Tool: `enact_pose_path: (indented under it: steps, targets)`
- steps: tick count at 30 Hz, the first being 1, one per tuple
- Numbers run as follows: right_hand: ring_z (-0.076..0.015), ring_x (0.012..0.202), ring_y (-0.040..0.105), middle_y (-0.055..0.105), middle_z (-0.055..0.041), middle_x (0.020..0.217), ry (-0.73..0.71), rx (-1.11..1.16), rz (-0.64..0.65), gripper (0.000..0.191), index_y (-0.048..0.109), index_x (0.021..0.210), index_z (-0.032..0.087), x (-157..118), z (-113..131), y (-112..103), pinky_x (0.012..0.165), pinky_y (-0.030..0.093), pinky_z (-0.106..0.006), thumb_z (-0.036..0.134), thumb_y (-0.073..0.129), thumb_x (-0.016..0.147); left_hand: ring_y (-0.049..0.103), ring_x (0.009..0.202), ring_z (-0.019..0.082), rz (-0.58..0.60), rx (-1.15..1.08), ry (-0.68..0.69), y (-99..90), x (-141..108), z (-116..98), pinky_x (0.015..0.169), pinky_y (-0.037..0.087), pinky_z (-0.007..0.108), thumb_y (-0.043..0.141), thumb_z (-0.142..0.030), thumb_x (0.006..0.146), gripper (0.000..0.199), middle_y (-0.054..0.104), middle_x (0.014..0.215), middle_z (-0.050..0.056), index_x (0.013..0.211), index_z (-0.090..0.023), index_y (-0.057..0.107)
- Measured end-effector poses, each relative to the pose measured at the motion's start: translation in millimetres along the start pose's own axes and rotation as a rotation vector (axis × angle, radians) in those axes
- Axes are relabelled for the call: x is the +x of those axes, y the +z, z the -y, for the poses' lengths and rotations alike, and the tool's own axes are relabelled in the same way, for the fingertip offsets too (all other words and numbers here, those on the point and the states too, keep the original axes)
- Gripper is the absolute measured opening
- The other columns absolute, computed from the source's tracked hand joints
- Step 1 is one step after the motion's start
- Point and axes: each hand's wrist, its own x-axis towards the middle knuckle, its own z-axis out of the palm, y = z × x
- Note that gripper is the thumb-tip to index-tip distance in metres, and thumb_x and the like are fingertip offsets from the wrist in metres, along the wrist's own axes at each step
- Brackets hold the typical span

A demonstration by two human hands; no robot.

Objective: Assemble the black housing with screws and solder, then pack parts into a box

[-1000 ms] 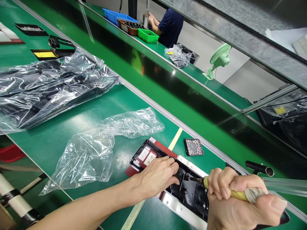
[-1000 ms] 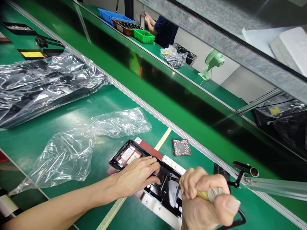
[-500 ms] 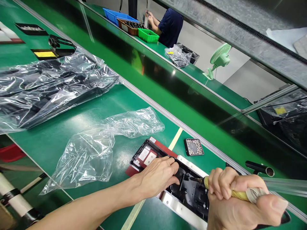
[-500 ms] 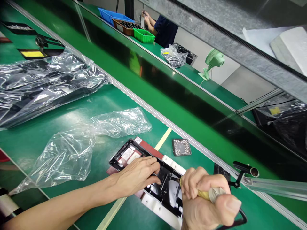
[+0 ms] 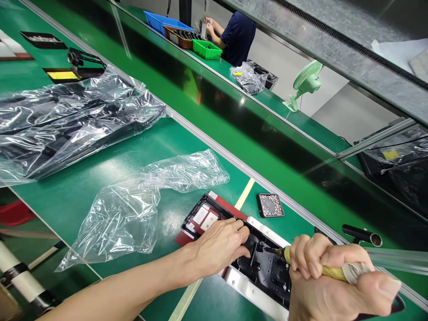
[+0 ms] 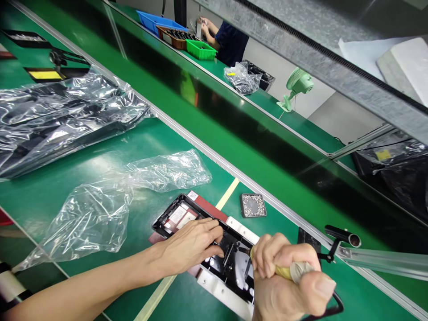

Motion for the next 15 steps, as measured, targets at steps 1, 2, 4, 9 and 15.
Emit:
enact_pose_path:
  steps: [1,2,4,9,15]
  targets:
    - [-0.0098,0.032,0.037,0.048,0.0045,0.043,0.001,0.000,-0.002,0.042,0.064,0.068,0.021,0.2,0.1,0.4,0.033,0.039,-0.023,0.047,0.041,0.093,0.062,0.082,0.019,-0.002,0.000,-0.001,0.2,0.1,0.2,0.066,0.041,0.034,0.073,-0.040,0.094,0.028,0.062,0.089,-0.002,0.087,-0.022,0.052]
    - [-0.0097,0.032,0.037,0.048,0.0046,0.043,0.001,0.000,-0.004,0.041,0.064,0.068,0.021,0.4,0.2,0.9,0.033,0.039,-0.023,0.047,0.042,0.092,0.061,0.081,0.019,-0.003,0.000,0.000,0.4,0.1,0.4,0.066,0.041,0.034,0.073,-0.040,0.094,0.029,0.062,0.088,-0.002,0.087,-0.022,0.051]
    - [-0.0096,0.032,0.037,0.048,0.0048,0.043,0.002,0.000,-0.005,0.040,0.063,0.067,0.021,0.8,0.5,2.0,0.033,0.039,-0.023,0.048,0.045,0.091,0.061,0.080,0.019,-0.006,0.002,-0.001,0.4,0.0,0.4,0.066,0.041,0.034,0.073,-0.040,0.094,0.029,0.061,0.088,-0.003,0.087,-0.022,0.051]
    - [-0.0095,0.032,0.037,0.048,0.0044,0.043,0.005,0.012,-0.017,0.041,0.063,0.067,0.021,-0.1,0.3,2.9,0.033,0.039,-0.023,0.049,0.047,0.091,0.060,0.080,0.019,-0.016,-0.002,0.007,-0.6,-0.5,-0.9,0.066,0.041,0.034,0.073,-0.039,0.094,0.029,0.061,0.087,-0.003,0.087,-0.022,0.051]
    - [-0.0097,0.032,0.037,0.047,0.0043,0.043,0.003,-0.009,-0.006,0.045,0.063,0.067,0.021,-0.3,-0.9,1.5,0.033,0.039,-0.023,0.050,0.042,0.094,0.060,0.078,0.018,-0.014,0.001,-0.002,0.6,-0.5,-0.7,0.064,0.039,0.034,0.073,-0.040,0.094,0.029,0.061,0.088,-0.003,0.088,-0.022,0.051]
